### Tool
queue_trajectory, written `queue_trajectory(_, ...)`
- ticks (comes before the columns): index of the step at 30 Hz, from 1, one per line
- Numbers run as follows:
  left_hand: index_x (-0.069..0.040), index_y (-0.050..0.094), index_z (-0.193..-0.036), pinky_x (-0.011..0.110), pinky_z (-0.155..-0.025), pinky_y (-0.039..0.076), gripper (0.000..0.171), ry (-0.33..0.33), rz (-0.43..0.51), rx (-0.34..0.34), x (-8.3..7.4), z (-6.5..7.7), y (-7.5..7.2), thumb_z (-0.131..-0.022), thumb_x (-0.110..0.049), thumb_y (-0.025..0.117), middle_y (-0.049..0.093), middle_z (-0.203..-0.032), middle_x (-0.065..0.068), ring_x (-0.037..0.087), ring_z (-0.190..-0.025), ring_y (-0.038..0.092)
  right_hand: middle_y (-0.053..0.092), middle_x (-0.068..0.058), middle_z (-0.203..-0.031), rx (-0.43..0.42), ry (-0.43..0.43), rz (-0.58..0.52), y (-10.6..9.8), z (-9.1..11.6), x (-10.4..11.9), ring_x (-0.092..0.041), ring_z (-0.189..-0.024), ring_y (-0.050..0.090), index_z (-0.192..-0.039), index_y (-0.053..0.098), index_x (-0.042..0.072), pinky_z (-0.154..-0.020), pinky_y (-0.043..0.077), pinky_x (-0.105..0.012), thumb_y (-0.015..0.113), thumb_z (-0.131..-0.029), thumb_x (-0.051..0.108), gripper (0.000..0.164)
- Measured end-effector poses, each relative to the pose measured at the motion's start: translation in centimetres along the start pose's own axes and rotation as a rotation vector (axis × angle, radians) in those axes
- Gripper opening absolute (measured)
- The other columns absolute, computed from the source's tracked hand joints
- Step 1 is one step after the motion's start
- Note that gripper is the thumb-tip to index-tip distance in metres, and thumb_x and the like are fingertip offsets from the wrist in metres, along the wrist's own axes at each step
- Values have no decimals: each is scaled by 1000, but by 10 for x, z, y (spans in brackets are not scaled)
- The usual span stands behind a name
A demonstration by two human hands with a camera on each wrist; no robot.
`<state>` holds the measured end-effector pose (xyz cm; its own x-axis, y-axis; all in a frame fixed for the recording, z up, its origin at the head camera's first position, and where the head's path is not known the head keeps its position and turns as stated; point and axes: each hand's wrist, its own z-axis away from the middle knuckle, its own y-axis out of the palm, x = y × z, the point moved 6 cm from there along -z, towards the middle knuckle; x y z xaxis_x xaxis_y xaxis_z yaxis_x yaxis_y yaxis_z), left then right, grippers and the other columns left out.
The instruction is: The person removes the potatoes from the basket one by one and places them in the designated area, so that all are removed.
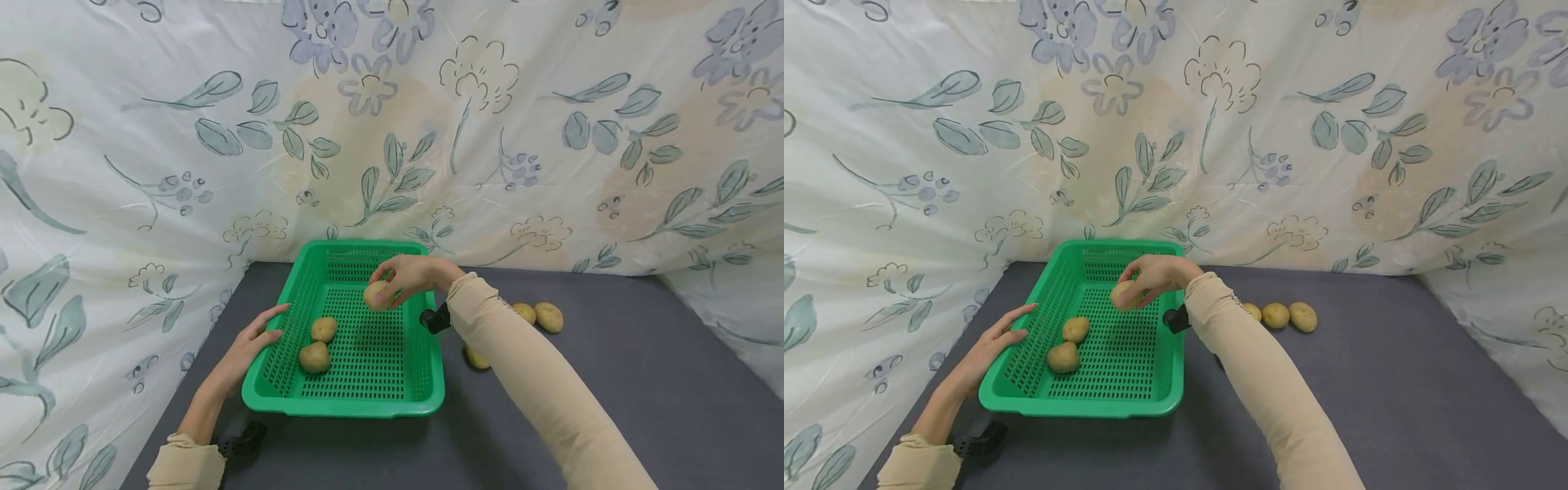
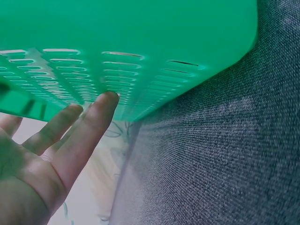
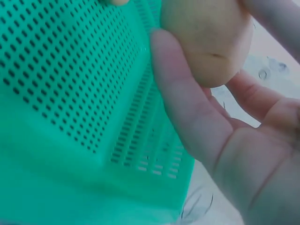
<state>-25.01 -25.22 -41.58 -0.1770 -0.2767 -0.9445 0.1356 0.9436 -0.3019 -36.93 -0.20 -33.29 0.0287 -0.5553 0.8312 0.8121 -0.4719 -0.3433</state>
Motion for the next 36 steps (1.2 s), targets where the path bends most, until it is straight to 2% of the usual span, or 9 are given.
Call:
queue_trajectory(8,-6,26,-150,70,-100,13,52,-7,4,3,0,1,2,-104,-24,41,3,-156,19,46,-139,-4,48,-22,-126,-71,-71,-77,-26,18,-11,-33,-108,55,-134,45,0,-87,51,-40,65,-90,0,48)
queue_trajectory(15,-6,26,-150,70,-100,15,52,-10,6,-1,0,2,1,-104,-24,41,3,-156,19,47,-139,-3,47,-23,-125,-129,-108,-116,-44,35,-21,-32,-110,53,-137,40,-1,-94,45,-46,66,-90,4,54)
queue_trajectory(20,-5,26,-150,70,-100,16,52,-6,5,-2,1,3,0,-104,-24,41,3,-156,20,47,-139,-1,47,-21,-125,-147,-122,-90,-55,50,-28,-30,-108,53,-136,40,0,-92,47,-42,64,-92,5,51)
queue_trajectory(25,-6,25,-150,70,-99,18,52,-9,6,2,0,2,0,-104,-24,41,3,-156,20,47,-139,0,44,-21,-130,-173,-138,-42,-65,65,-39,-30,-112,52,-141,36,0,-93,46,-40,61,-94,10,54)
queue_trajectory(31,-6,24,-151,67,-98,26,52,-7,23,9,-1,0,1,-104,-24,40,2,-156,20,48,-137,6,39,-22,-136,-210,-147,-53,-78,80,-55,-32,-114,52,-143,35,0,-93,47,-40,61,-95,11,56)
queue_trajectory(36,-6,22,-151,62,-95,33,53,-15,37,14,-1,0,1,-105,-25,39,3,-155,20,48,-135,14,41,-22,-132,-214,-153,-79,-84,88,-67,-30,-111,54,-140,35,-5,-92,47,-40,62,-94,9,56)
